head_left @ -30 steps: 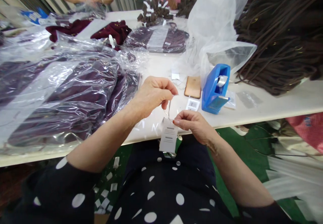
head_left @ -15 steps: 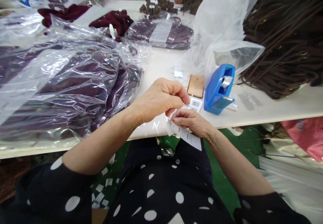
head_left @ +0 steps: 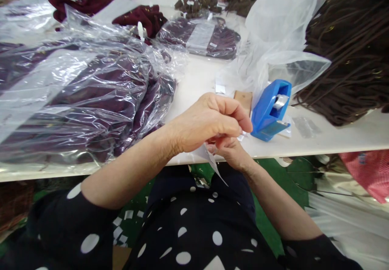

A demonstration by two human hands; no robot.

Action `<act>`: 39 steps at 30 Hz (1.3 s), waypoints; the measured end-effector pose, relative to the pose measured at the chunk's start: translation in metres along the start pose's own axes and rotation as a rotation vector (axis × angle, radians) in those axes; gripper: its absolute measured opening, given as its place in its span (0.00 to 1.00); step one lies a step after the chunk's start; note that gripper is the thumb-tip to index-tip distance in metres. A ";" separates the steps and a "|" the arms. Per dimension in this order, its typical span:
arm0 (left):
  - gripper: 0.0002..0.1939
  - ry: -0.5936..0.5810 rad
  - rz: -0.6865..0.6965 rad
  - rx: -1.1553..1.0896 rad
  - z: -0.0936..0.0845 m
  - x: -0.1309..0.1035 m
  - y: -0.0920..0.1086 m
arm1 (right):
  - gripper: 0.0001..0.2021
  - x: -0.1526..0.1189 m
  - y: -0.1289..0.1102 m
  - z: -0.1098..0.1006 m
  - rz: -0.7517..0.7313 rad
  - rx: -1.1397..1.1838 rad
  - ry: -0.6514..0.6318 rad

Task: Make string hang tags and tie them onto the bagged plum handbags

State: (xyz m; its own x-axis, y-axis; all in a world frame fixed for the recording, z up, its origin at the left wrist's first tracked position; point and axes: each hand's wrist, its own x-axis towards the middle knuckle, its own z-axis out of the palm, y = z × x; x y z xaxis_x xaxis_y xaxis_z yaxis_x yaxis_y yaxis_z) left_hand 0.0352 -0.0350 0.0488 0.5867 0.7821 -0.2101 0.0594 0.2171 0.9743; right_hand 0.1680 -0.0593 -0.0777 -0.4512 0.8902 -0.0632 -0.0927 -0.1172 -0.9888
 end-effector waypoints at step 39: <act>0.07 0.411 0.158 -0.208 -0.010 0.024 -0.011 | 0.14 -0.025 0.008 0.030 0.110 0.543 -0.156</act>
State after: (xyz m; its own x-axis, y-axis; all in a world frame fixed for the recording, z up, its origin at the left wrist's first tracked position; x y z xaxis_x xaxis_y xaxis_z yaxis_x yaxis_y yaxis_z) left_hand 0.0403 -0.0130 0.0322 0.2056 0.9717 -0.1163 -0.1923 0.1566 0.9688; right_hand 0.1519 -0.0955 -0.0801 -0.6058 0.7892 -0.1007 -0.4613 -0.4515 -0.7638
